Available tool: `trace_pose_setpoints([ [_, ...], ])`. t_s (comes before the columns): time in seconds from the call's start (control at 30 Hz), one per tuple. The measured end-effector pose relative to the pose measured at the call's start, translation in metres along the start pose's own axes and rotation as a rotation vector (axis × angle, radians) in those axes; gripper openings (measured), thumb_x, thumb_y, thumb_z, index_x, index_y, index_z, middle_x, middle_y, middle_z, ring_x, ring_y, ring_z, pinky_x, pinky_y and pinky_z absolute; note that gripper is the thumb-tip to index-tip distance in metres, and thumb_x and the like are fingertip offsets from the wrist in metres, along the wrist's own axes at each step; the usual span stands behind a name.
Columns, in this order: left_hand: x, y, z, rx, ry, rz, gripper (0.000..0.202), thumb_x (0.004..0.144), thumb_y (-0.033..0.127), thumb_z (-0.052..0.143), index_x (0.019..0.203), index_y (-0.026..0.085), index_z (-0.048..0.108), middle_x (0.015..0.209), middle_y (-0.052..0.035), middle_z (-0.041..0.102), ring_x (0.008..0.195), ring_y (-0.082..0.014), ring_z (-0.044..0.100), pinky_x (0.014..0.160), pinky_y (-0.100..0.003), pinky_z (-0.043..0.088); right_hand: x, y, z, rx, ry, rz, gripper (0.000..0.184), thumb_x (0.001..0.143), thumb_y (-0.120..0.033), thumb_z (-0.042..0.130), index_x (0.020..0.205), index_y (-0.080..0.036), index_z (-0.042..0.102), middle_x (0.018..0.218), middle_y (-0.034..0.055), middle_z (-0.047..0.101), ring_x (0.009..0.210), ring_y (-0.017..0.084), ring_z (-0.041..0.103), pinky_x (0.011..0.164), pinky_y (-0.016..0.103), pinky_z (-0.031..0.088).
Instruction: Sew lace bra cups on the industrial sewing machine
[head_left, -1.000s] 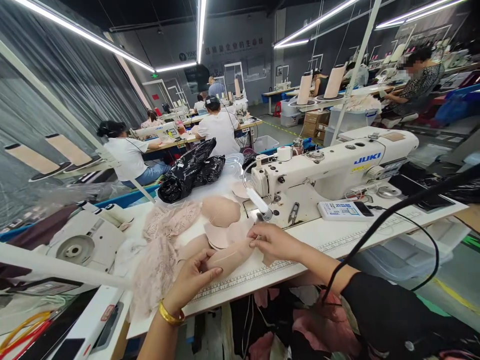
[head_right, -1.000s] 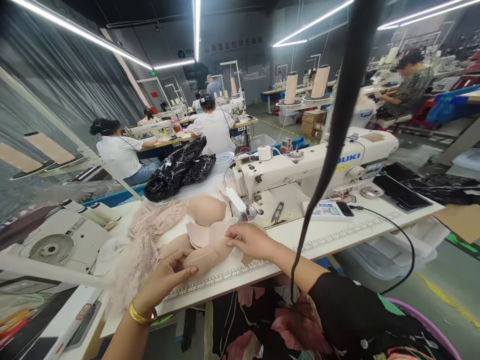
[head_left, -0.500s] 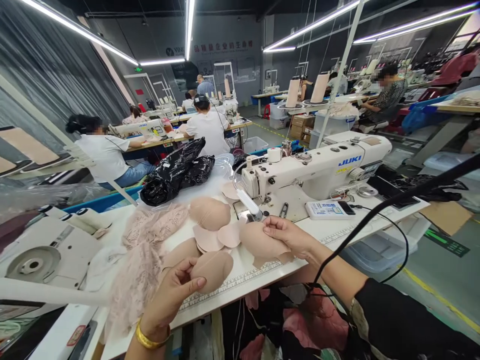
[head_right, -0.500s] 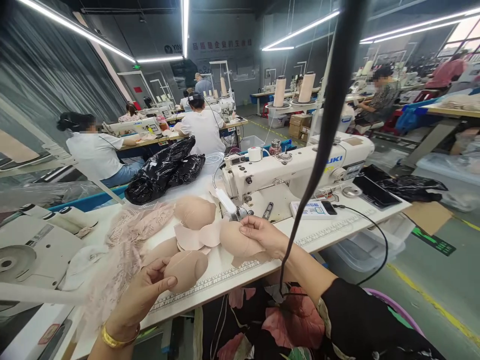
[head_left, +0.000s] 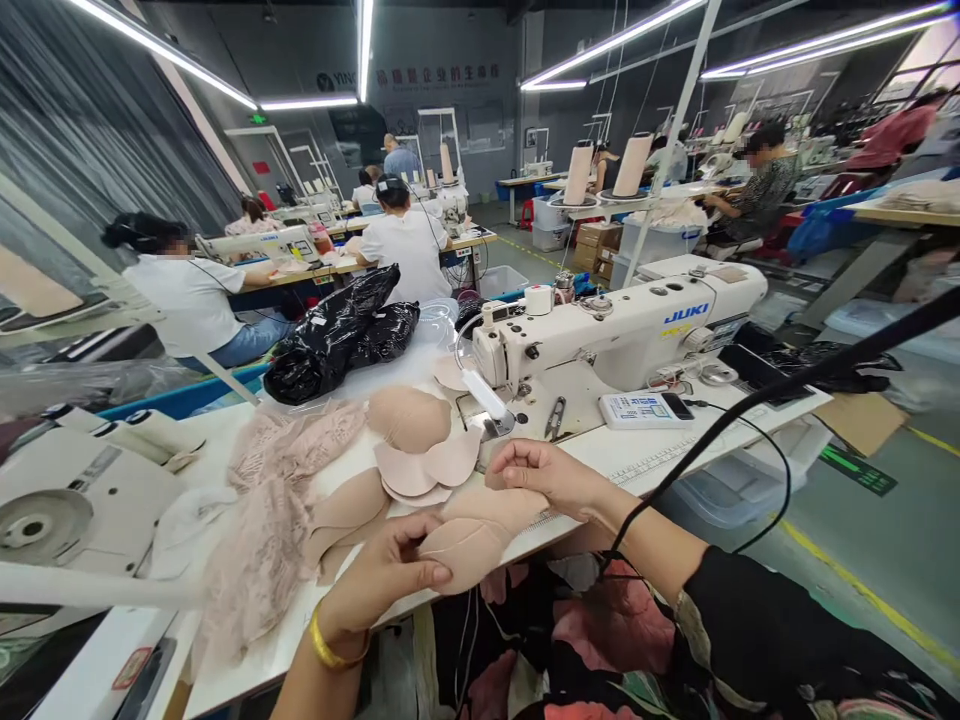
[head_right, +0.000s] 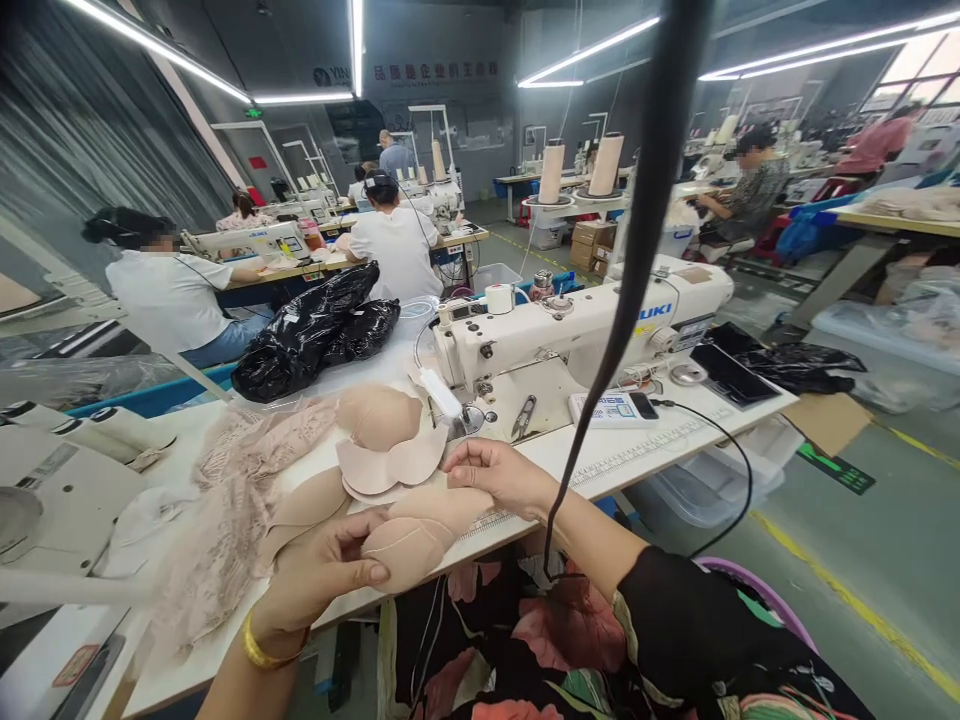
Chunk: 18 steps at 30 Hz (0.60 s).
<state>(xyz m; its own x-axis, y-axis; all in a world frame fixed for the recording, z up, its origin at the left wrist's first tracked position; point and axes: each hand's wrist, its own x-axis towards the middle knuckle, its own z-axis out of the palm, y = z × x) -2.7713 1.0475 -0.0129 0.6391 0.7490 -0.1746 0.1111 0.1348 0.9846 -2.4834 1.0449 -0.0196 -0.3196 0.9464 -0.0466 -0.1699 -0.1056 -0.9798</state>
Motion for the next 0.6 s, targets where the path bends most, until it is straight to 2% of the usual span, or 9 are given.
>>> trace_pose_setpoints([
  [0.13,-0.012,-0.010,-0.015,-0.046,0.094,-0.039,0.039,0.065,0.046,0.097,0.088,0.018,0.083,0.093,-0.0074,0.073,0.089,-0.0238,0.065,0.078,-0.029,0.051,-0.003,0.002,-0.014,-0.044,0.039,-0.008,0.064,0.076,-0.077,0.084,0.099,-0.020,0.066,0.074,-0.0051,0.058,0.054,0.009,0.047,0.056,0.023,0.039],
  [0.23,-0.015,-0.011,-0.018,-0.051,0.076,-0.038,0.038,0.064,0.043,0.098,0.087,0.017,0.083,0.087,-0.0067,0.072,0.084,-0.0215,0.064,0.074,-0.027,0.050,-0.005,0.001,-0.013,-0.096,0.031,-0.031,0.060,0.085,-0.076,0.076,0.101,-0.019,0.070,0.084,0.0009,0.067,0.064,0.013,0.058,0.061,0.026,0.046],
  [0.33,-0.014,-0.008,-0.013,-0.060,0.054,-0.018,0.033,0.062,0.040,0.098,0.079,0.017,0.082,0.084,-0.0055,0.071,0.079,-0.0195,0.063,0.071,-0.026,0.050,-0.006,-0.004,-0.005,-0.237,-0.007,-0.117,0.050,0.085,-0.063,0.082,0.110,-0.021,0.075,0.102,0.0043,0.072,0.087,0.018,0.065,0.076,0.029,0.052],
  [0.43,-0.011,-0.005,-0.009,-0.088,0.080,-0.047,0.035,0.061,0.039,0.099,0.084,0.017,0.084,0.090,-0.0069,0.075,0.083,-0.0209,0.065,0.074,-0.027,0.052,-0.009,-0.009,-0.001,-0.427,-0.068,-0.178,0.035,0.088,-0.052,0.078,0.105,-0.021,0.076,0.093,0.0026,0.070,0.084,0.019,0.063,0.073,0.030,0.051],
  [0.5,-0.009,-0.005,-0.008,-0.113,0.121,-0.072,0.041,0.060,0.039,0.100,0.091,0.018,0.085,0.094,-0.0082,0.078,0.087,-0.0225,0.066,0.077,-0.028,0.053,-0.012,-0.010,-0.006,-0.458,-0.007,-0.184,0.032,0.093,-0.051,0.070,0.100,-0.020,0.072,0.089,0.0023,0.068,0.080,0.019,0.062,0.070,0.029,0.050],
  [0.6,-0.011,-0.009,-0.006,-0.172,0.222,-0.064,0.043,0.059,0.041,0.101,0.090,0.017,0.084,0.090,-0.0072,0.078,0.084,-0.0216,0.066,0.076,-0.028,0.053,-0.018,-0.003,-0.026,-0.496,0.155,-0.188,0.032,0.095,-0.050,0.064,0.106,-0.020,0.067,0.089,0.0025,0.067,0.080,0.020,0.061,0.069,0.030,0.049],
])
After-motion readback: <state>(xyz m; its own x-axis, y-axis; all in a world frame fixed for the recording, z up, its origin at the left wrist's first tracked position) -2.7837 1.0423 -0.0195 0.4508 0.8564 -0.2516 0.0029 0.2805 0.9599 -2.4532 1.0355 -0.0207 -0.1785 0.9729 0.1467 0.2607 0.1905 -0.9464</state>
